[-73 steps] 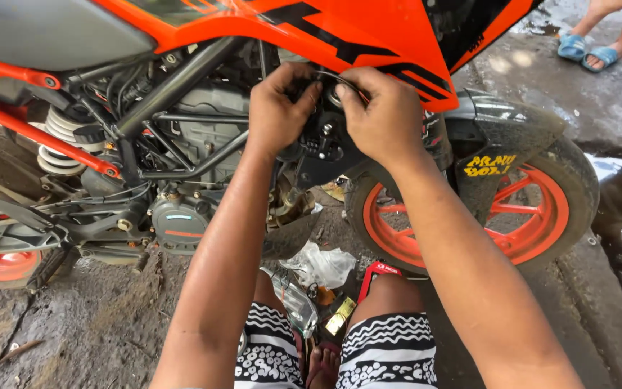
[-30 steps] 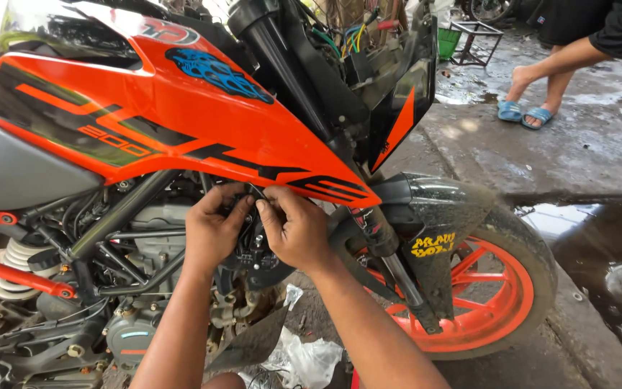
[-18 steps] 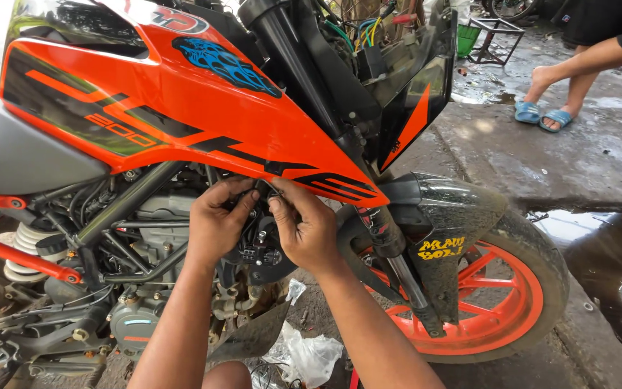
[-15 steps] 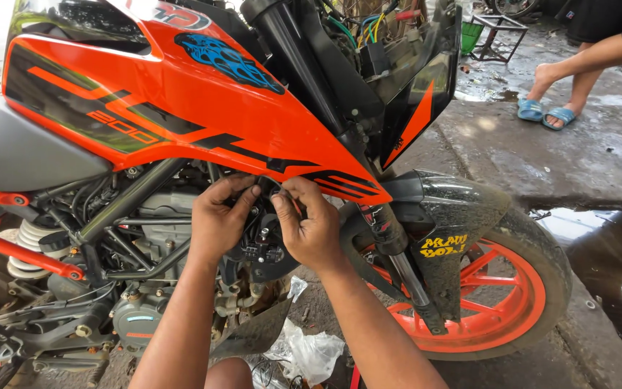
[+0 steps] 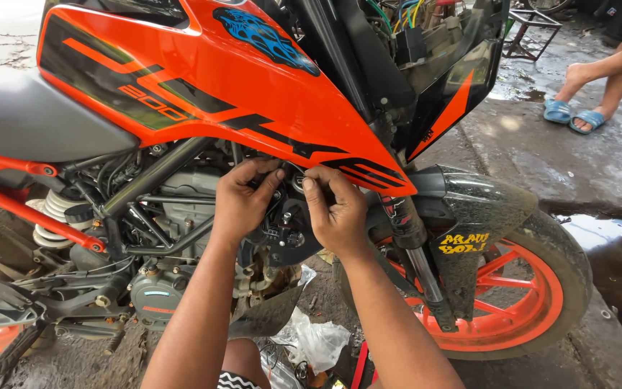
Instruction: Repairing the electrical wiring of a motorcycle using pliers
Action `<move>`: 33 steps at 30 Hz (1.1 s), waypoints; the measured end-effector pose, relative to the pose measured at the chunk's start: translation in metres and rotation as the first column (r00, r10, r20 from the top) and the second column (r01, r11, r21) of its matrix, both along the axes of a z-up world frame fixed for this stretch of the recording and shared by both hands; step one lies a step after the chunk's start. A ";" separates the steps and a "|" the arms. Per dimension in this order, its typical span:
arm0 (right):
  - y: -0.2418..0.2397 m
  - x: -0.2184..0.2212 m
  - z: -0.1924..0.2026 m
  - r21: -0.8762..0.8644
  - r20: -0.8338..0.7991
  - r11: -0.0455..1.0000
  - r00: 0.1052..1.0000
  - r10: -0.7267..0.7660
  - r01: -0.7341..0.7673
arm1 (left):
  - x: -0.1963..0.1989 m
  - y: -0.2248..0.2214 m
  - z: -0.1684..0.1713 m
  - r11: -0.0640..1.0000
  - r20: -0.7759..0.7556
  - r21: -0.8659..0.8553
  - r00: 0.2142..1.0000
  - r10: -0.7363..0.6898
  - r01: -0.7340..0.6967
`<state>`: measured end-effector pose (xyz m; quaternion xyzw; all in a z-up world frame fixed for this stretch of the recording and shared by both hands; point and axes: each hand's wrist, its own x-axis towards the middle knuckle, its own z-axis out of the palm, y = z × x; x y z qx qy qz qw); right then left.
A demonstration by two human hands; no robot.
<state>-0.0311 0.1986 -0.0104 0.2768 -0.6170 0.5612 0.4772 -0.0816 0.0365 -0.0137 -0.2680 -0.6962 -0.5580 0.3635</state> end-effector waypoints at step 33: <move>0.008 -0.014 -0.019 -0.074 0.014 0.996 0.998 0.060 -0.059 | 0.087 -0.045 -0.038 0.956 -0.259 -0.176 0.948 0.187 -0.236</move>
